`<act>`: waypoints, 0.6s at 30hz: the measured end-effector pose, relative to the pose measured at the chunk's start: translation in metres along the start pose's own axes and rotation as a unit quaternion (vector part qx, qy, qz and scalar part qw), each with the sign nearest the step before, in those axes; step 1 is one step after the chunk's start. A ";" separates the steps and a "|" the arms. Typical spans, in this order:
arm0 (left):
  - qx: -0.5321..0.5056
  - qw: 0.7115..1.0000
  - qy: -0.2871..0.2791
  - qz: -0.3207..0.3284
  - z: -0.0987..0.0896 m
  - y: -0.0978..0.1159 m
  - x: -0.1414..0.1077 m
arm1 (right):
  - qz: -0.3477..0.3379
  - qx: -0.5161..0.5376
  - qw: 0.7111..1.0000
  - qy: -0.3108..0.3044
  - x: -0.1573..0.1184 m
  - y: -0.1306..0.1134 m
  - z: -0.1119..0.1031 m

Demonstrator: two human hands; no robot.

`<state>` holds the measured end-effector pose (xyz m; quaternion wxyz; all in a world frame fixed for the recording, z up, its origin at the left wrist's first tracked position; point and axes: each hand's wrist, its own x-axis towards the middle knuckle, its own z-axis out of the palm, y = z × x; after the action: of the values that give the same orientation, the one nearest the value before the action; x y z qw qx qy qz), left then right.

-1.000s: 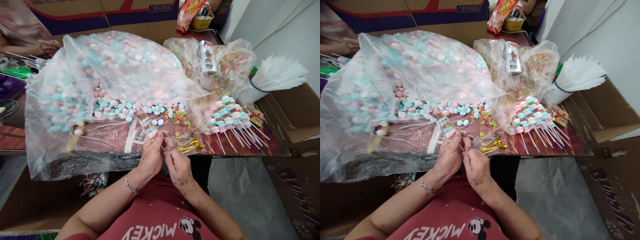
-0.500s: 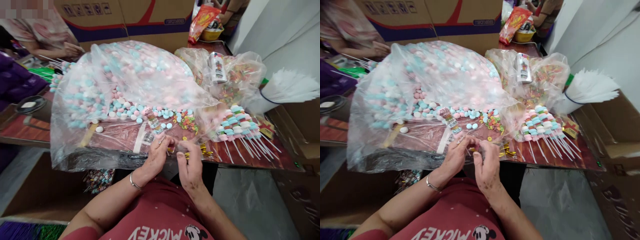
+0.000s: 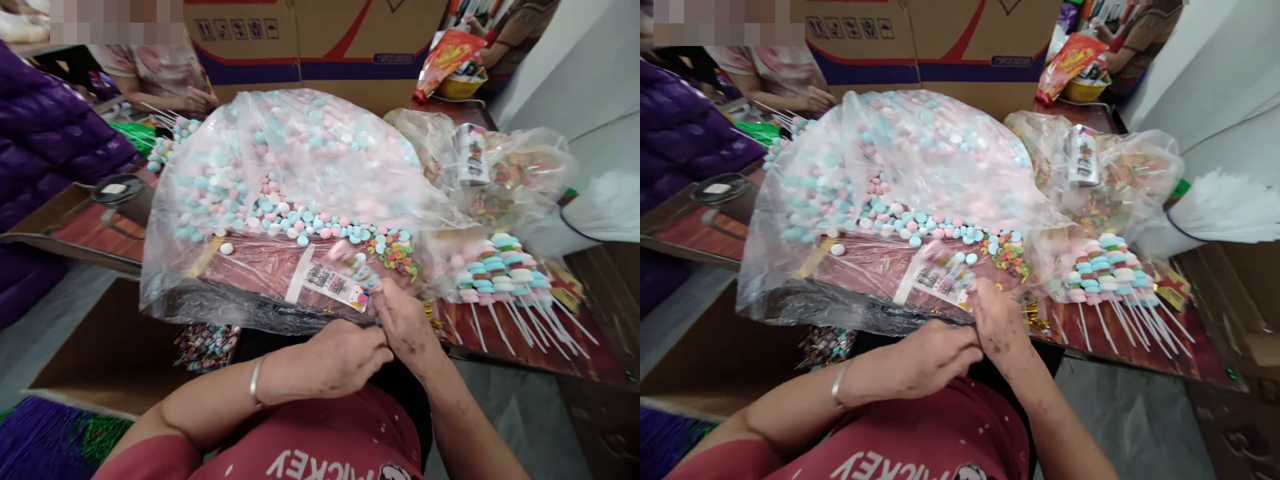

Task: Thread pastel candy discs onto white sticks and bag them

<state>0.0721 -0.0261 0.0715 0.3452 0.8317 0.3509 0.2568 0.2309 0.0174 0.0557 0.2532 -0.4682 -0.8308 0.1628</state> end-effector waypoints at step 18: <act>-0.337 0.830 -0.362 -0.258 -0.065 -0.043 -0.002 | -0.304 -0.171 0.937 0.003 -0.027 -0.033 0.004</act>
<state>0.0096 0.0199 0.0791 0.7596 0.5770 0.2943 -0.0585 0.2174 -0.0226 0.0618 0.2095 -0.2303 -0.9479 -0.0678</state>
